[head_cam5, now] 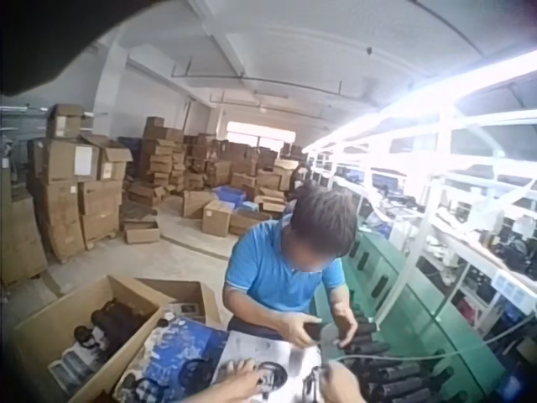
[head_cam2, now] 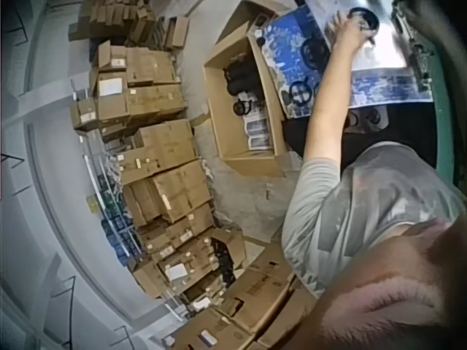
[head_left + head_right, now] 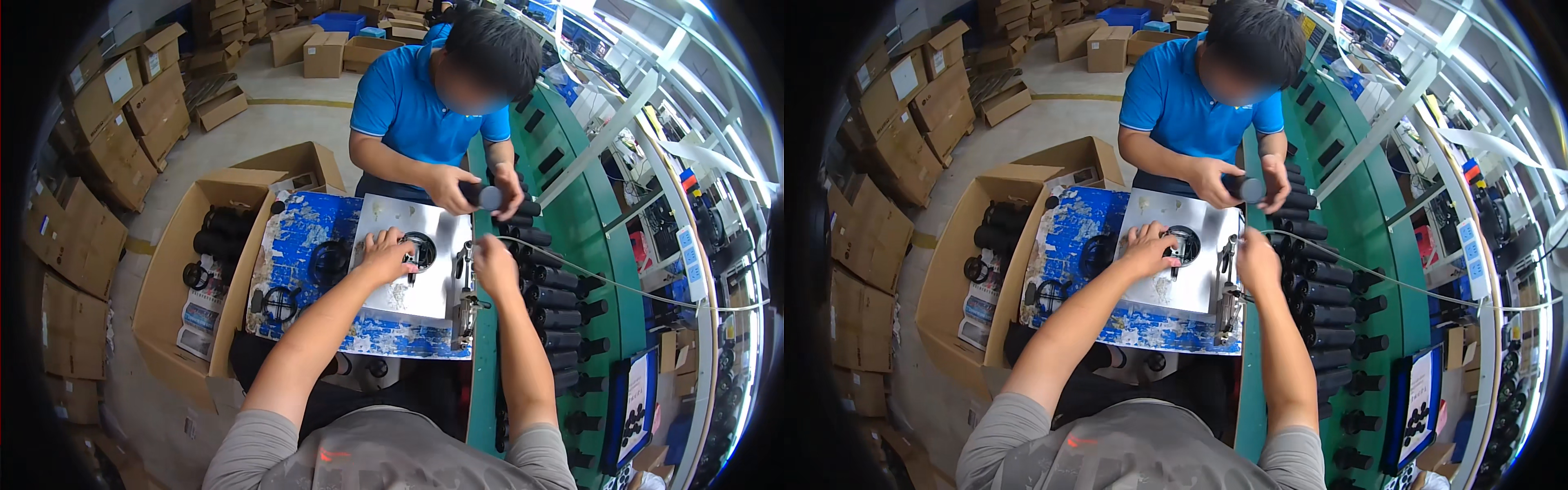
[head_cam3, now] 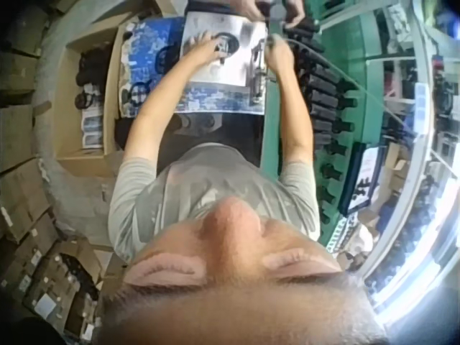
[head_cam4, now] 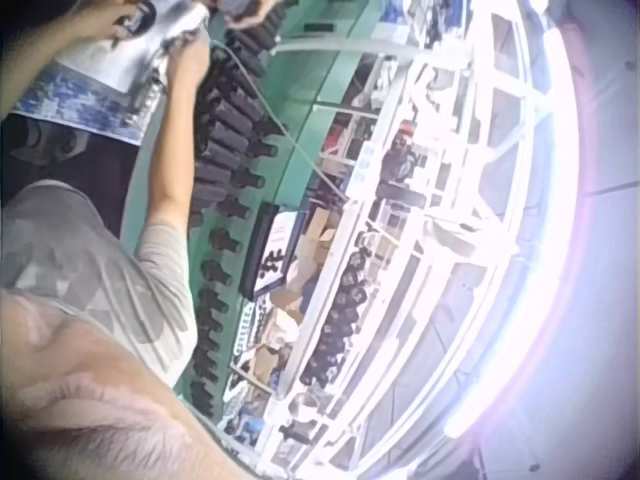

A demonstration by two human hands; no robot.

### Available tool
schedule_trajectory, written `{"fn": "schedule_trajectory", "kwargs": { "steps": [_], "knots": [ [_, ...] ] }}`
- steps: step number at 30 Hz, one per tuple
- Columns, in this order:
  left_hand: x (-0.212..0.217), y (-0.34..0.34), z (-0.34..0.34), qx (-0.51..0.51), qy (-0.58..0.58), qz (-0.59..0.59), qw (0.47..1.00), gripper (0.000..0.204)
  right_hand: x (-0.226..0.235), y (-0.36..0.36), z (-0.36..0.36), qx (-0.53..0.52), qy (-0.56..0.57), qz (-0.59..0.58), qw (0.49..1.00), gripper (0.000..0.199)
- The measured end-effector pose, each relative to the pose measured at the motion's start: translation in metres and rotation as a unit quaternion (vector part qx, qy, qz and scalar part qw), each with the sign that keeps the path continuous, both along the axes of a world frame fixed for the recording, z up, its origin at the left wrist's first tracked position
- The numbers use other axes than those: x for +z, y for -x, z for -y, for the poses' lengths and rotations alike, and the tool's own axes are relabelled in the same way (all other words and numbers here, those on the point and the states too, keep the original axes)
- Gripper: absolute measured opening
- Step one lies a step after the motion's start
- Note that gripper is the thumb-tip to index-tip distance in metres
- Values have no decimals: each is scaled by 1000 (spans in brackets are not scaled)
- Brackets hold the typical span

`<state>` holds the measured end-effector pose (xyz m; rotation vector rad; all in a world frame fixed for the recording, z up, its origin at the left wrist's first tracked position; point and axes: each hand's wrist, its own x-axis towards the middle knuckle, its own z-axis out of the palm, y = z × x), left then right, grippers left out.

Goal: The person assembles plastic components by placing circular frames onto a mounting fixture, pressing them with cylindrical housings, and retrieving parts from a cardboard box by hand.

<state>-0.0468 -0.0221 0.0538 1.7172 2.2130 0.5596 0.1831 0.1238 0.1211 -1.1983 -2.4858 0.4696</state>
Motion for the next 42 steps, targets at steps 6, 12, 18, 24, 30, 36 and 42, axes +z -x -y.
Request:
{"fn": "schedule_trajectory", "kwargs": {
  "steps": [6,12,18,24,30,36,42],
  "knots": [
    [1,-5,-2,-58,-3,-19,998,38,-49,116,-4,11,9,225,974,46],
    [-16,0,13,0,-79,-8,997,32,-56,143,7,49,-49,255,964,34],
    [-11,-14,33,62,-284,35,956,24,-68,107,-6,11,-70,241,968,37],
    [-153,90,133,440,-274,139,844,35,40,35,106,161,-38,-65,984,27],
    [-196,87,124,455,-214,179,846,34,34,-15,209,232,239,-96,938,22],
    [-129,59,182,388,-381,125,830,29,-30,-34,229,155,489,-153,844,25],
    [-12,-31,272,302,-200,527,769,31,-37,26,257,201,348,-159,902,31]
  ]
}}
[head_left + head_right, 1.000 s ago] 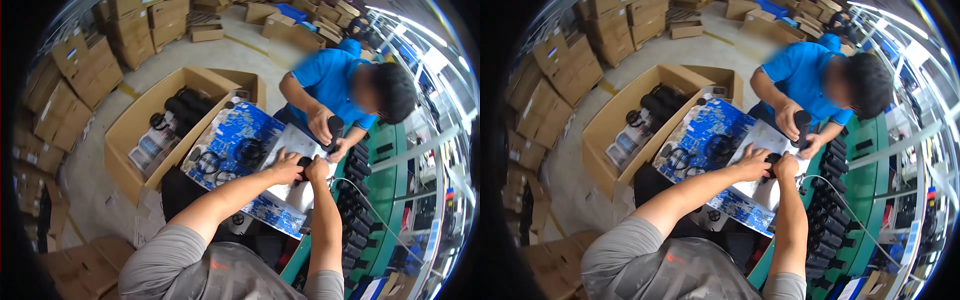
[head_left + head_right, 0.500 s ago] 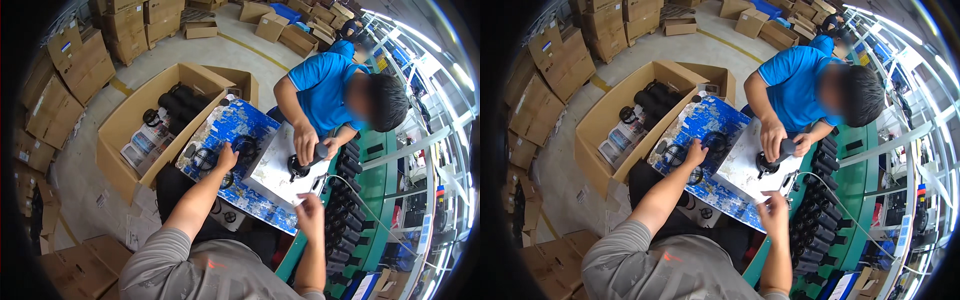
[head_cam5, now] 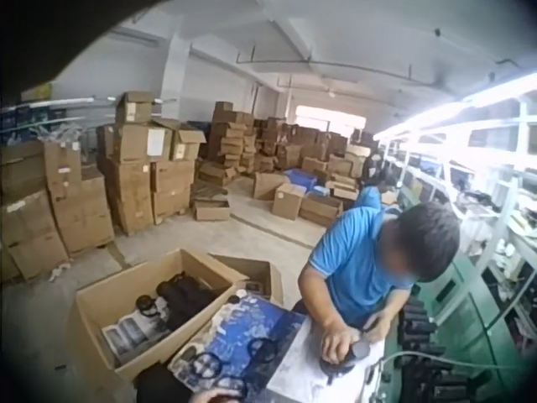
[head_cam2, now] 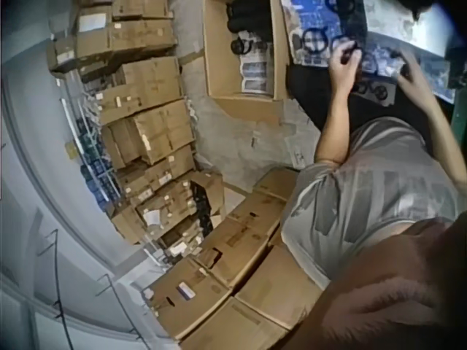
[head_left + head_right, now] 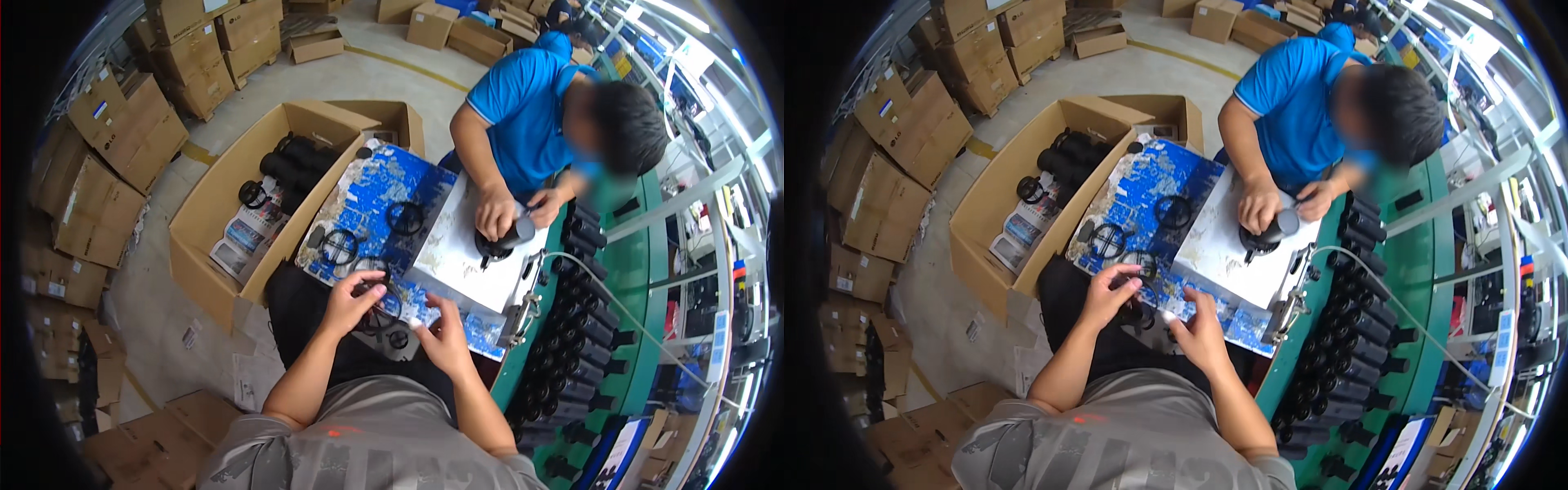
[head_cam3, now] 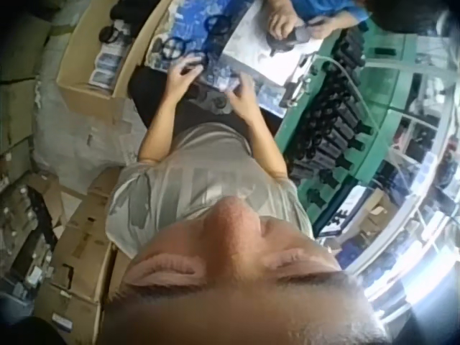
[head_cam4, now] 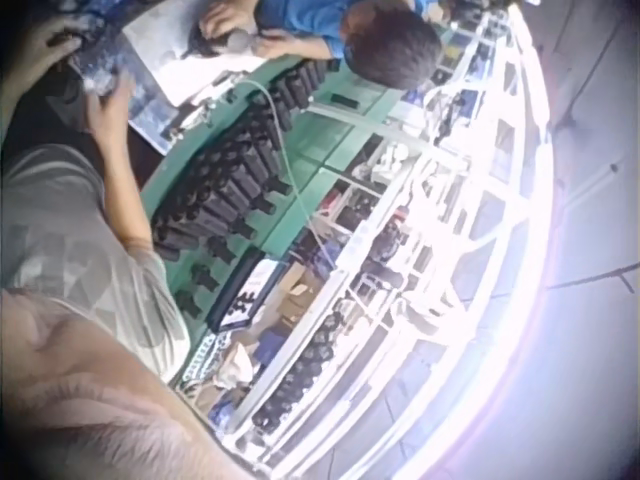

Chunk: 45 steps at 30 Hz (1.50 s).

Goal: The person assembles plastic components by placing circular frames onto a mounting fixture, pressing them with cylindrical housings, and retrieving parts from a cardboard box by hand.

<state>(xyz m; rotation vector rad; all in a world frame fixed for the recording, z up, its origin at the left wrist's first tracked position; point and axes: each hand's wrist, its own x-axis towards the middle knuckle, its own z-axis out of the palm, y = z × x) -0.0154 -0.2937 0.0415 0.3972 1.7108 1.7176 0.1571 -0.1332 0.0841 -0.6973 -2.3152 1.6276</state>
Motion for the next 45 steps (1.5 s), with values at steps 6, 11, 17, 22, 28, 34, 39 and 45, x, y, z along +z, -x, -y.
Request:
{"fn": "schedule_trajectory", "kwargs": {
  "steps": [6,11,17,22,28,34,39,45],
  "knots": [
    [26,-39,-4,-28,-152,250,956,52,-13,-2,-13,88,150,-2,985,32],
    [13,-54,-17,-104,-127,176,971,60,1,-20,-22,-22,302,81,950,33],
    [11,-59,-43,-142,-92,141,975,55,-2,-40,-21,-41,243,21,969,37],
    [4,-68,-51,-136,-100,169,971,53,-6,-46,-23,-53,164,8,985,42],
    [-14,-83,-43,-143,-50,89,984,52,-20,-57,-14,-56,22,60,996,53],
    [-15,-96,-43,-164,42,-123,978,53,-27,-58,-10,-89,-45,58,993,61],
    [-6,-97,-50,-145,39,-290,945,52,-15,-54,-15,-102,-124,65,985,62],
    [6,-95,-58,-168,48,-272,946,51,-13,-55,-26,-106,-156,37,981,59]
  ]
}}
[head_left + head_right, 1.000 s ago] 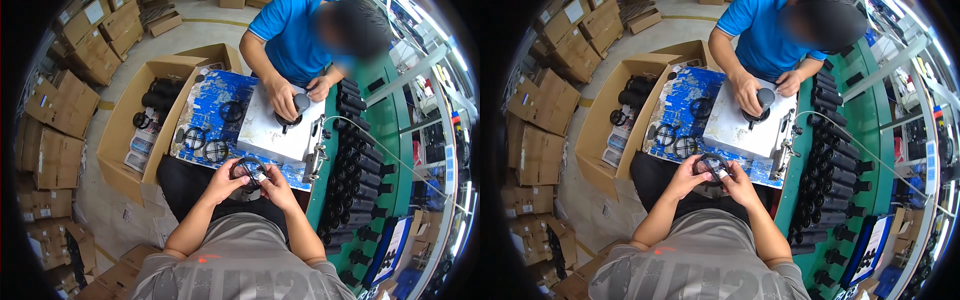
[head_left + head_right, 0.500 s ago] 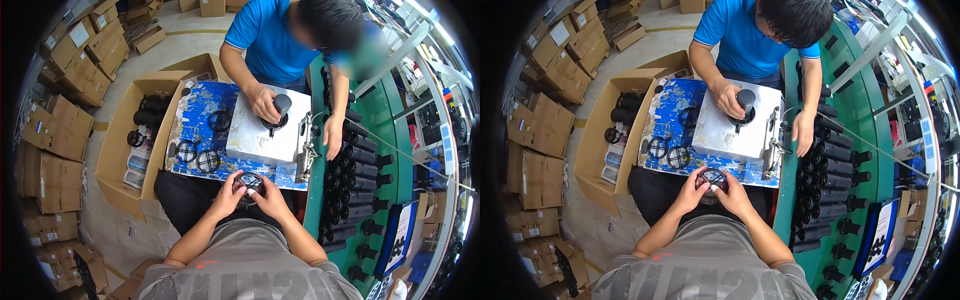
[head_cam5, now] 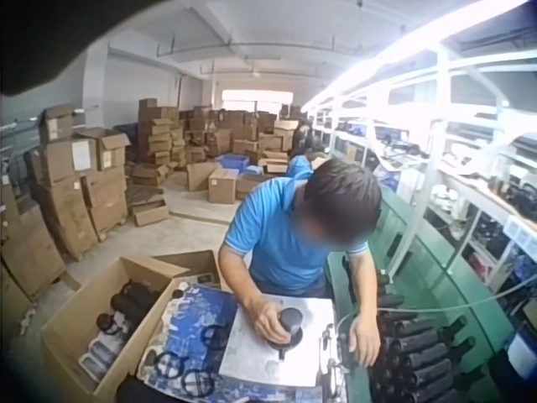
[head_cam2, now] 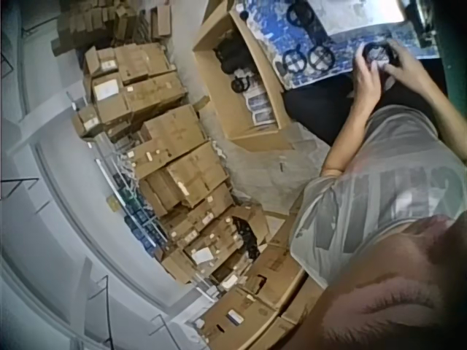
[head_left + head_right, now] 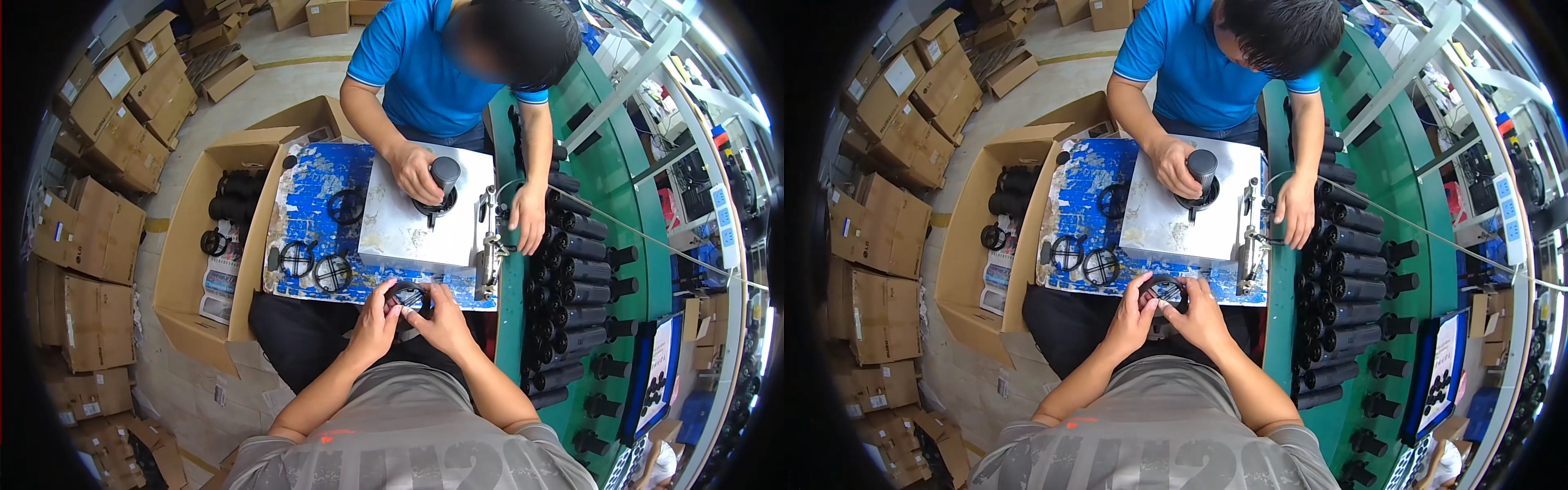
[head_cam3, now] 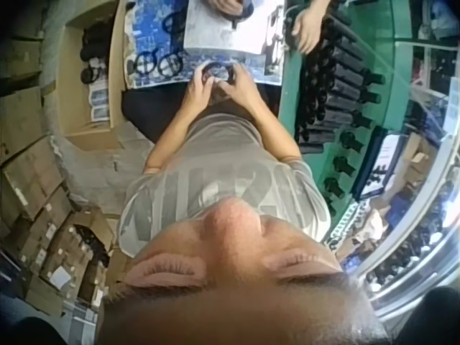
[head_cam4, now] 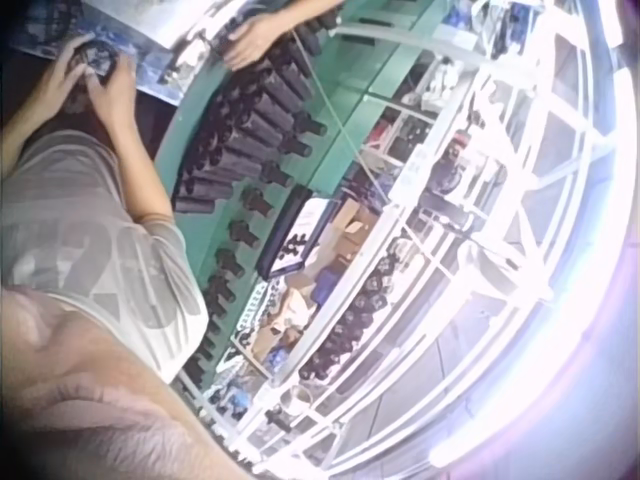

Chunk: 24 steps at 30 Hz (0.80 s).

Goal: The person assembles plastic components by placing circular frames onto a mounting fixture, pressing them with cylindrical housings, and retrieving parts from a cardboard box by hand.

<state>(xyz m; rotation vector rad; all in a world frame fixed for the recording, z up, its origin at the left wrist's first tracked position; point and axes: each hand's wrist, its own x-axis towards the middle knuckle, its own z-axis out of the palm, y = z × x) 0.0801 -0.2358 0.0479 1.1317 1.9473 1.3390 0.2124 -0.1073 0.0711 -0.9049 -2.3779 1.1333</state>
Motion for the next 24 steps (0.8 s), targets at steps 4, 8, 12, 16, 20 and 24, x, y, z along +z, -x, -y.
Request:
{"fn": "schedule_trajectory", "kwargs": {
  "steps": [4,8,12,16,20,24],
  "knots": [
    [9,-1,-2,-11,16,20,1000,52,-3,-1,4,-46,78,7,996,59],
    [-3,-4,-7,-11,3,-12,1000,52,-9,-1,6,-89,86,20,992,58],
    [8,6,-35,7,-40,-28,999,52,24,19,-18,-57,-71,22,996,57],
    [11,41,-127,44,-111,-1,993,47,56,68,-105,-46,-144,109,982,60],
    [-28,78,-203,68,-68,-47,994,46,21,107,-174,-47,-160,133,977,61],
    [-23,91,-229,74,53,-142,986,51,2,118,-201,-59,-137,185,971,62]
  ]
}}
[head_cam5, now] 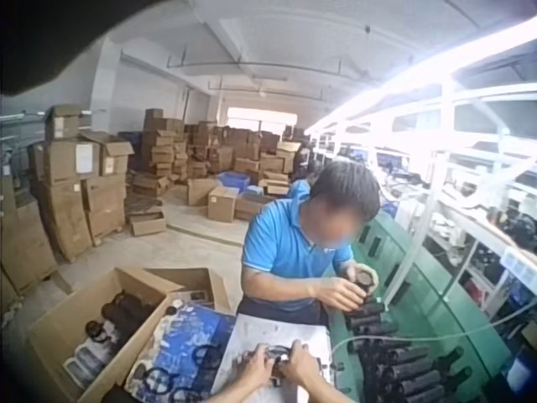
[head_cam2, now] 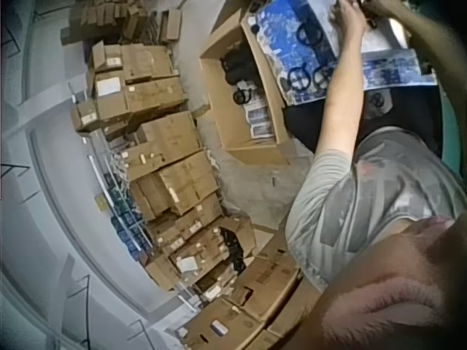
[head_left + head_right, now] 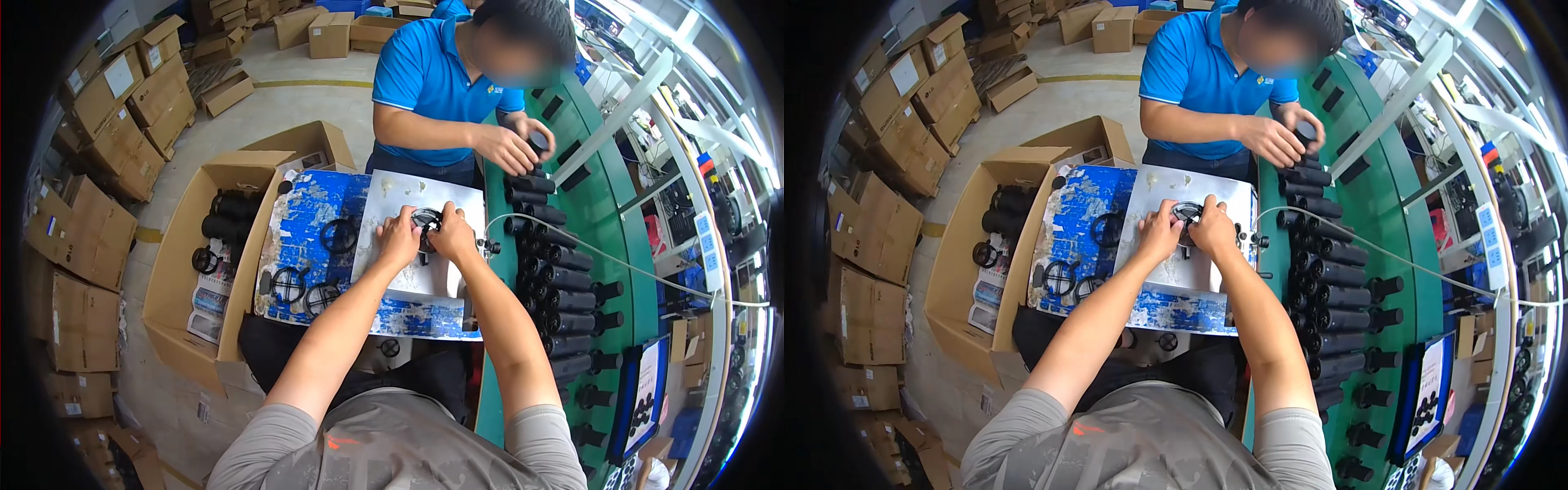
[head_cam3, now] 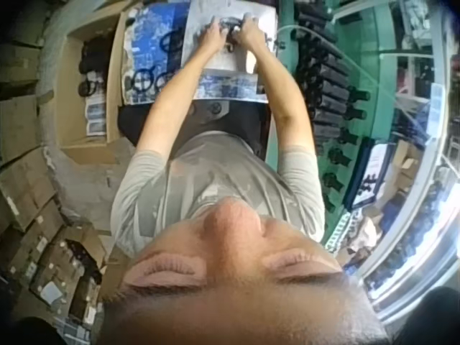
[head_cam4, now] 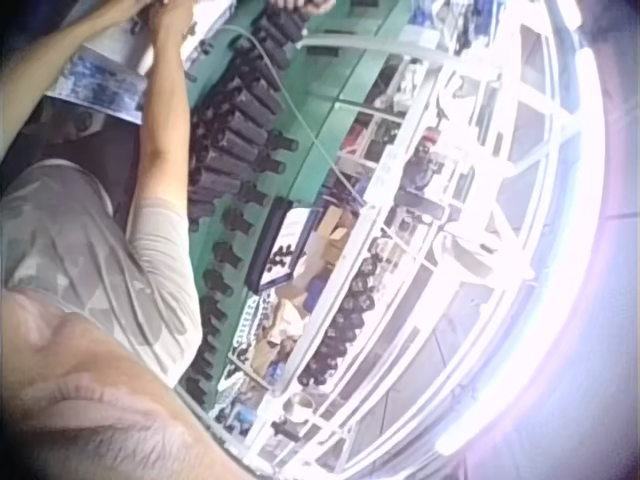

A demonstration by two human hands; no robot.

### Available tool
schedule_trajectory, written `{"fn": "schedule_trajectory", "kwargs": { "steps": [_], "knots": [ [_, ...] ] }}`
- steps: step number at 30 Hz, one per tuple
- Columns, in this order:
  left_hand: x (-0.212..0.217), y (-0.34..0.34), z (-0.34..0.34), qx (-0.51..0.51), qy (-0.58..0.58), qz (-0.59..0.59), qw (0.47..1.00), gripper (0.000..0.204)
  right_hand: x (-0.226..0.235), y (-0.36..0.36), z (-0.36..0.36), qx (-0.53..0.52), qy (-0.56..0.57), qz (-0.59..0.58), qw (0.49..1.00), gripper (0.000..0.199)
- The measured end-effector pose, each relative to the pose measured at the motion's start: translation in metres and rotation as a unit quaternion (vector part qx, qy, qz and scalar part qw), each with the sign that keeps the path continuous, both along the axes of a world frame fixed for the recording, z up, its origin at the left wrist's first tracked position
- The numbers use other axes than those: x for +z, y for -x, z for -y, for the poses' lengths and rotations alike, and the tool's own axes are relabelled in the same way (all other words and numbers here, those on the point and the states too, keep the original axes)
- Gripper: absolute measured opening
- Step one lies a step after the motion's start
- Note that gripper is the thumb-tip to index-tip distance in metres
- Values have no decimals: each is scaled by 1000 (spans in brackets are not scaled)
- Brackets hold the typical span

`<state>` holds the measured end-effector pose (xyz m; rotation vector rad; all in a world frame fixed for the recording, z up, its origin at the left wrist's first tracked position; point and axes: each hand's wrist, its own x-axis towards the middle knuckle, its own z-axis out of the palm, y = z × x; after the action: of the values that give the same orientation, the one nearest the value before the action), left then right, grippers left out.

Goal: The person assembles plastic components by placing circular frames onto a mounting fixture, pressing them with cylindrical housings, and retrieving parts from a cardboard box by hand.

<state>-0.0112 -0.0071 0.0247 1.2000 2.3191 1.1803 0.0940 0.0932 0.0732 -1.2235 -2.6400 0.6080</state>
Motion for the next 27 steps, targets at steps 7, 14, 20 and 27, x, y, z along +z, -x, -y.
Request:
{"fn": "schedule_trajectory", "kwargs": {
  "steps": [7,14,20,27],
  "knots": [
    [1,7,-7,25,44,-122,991,63,-19,9,-17,-43,29,36,998,62],
    [8,15,13,-28,-16,-102,994,81,-8,15,-21,-42,32,95,994,64],
    [34,26,9,-147,88,-148,974,91,3,5,-19,-50,34,106,993,54],
    [27,21,15,-126,82,-153,977,86,4,-135,-63,-95,-64,-24,993,36]
  ]
}}
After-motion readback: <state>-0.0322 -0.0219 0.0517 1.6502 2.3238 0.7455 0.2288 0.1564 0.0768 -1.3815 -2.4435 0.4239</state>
